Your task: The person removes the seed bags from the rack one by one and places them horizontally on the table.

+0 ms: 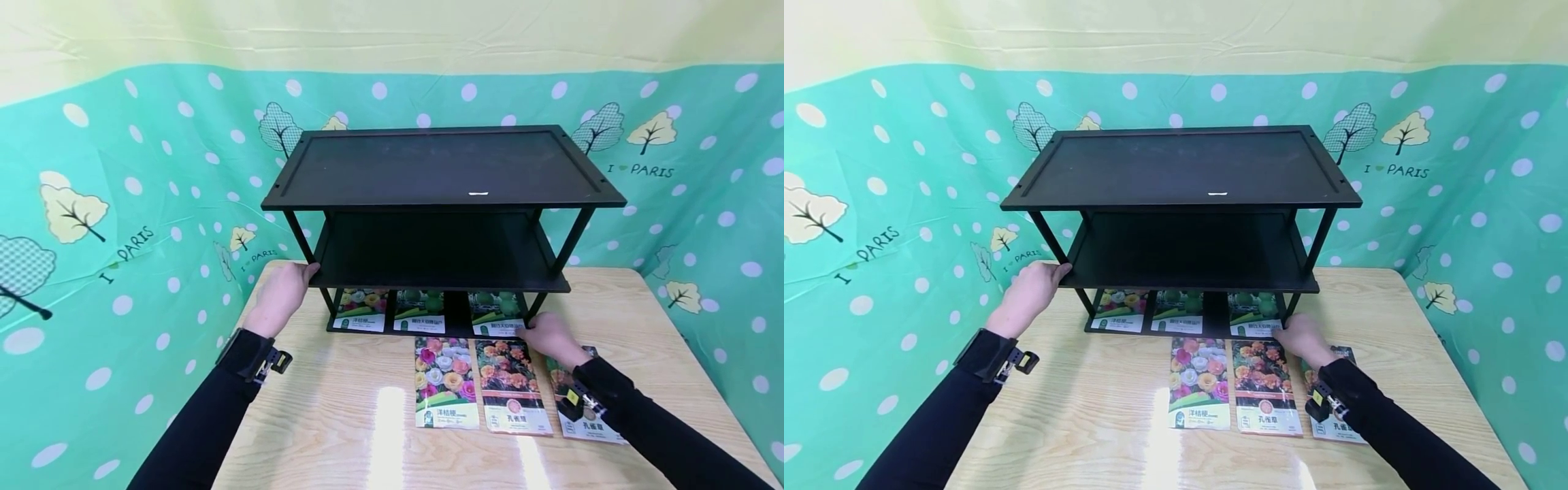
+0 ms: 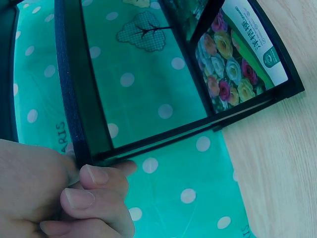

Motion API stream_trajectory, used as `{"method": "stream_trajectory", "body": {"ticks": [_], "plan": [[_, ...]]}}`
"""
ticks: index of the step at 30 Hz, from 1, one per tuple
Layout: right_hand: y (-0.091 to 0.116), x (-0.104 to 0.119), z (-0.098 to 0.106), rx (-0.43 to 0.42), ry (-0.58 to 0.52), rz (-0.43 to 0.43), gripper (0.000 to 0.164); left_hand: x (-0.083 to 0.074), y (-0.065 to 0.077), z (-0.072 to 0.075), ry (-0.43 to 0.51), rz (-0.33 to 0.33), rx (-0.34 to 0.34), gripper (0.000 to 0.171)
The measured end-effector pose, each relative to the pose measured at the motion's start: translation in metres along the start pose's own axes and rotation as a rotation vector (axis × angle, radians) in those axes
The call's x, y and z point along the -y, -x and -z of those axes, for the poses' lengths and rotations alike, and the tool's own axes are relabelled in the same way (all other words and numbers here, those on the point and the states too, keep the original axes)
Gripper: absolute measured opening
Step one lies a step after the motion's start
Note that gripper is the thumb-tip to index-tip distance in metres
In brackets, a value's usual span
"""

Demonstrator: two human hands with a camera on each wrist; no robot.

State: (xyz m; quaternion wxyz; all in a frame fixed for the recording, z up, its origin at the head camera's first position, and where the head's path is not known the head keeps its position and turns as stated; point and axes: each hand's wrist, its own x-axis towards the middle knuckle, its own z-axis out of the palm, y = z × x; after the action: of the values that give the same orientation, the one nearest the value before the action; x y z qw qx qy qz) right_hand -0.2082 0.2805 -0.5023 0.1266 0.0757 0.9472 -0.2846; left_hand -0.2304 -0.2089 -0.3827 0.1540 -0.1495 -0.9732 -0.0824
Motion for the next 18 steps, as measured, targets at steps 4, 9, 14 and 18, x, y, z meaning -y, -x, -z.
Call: {"method": "stream_trajectory", "body": {"ticks": [4,9,14,18], "plan": [[0.001,0.005,-0.001,-0.045,0.043,0.049,0.039,0.000,-0.001,0.002,0.122,0.106,0.043,0.047],[0.000,0.006,-0.005,-0.102,0.109,0.096,0.037,-0.001,-0.002,0.001,0.183,0.137,0.044,0.054],[0.000,0.003,-0.010,-0.109,0.134,0.088,0.031,0.000,-0.002,0.000,0.130,0.048,0.028,0.045],[0.000,0.005,-0.012,-0.100,0.119,0.077,0.032,-0.001,-0.003,0.001,0.192,0.133,0.061,0.052]]}}
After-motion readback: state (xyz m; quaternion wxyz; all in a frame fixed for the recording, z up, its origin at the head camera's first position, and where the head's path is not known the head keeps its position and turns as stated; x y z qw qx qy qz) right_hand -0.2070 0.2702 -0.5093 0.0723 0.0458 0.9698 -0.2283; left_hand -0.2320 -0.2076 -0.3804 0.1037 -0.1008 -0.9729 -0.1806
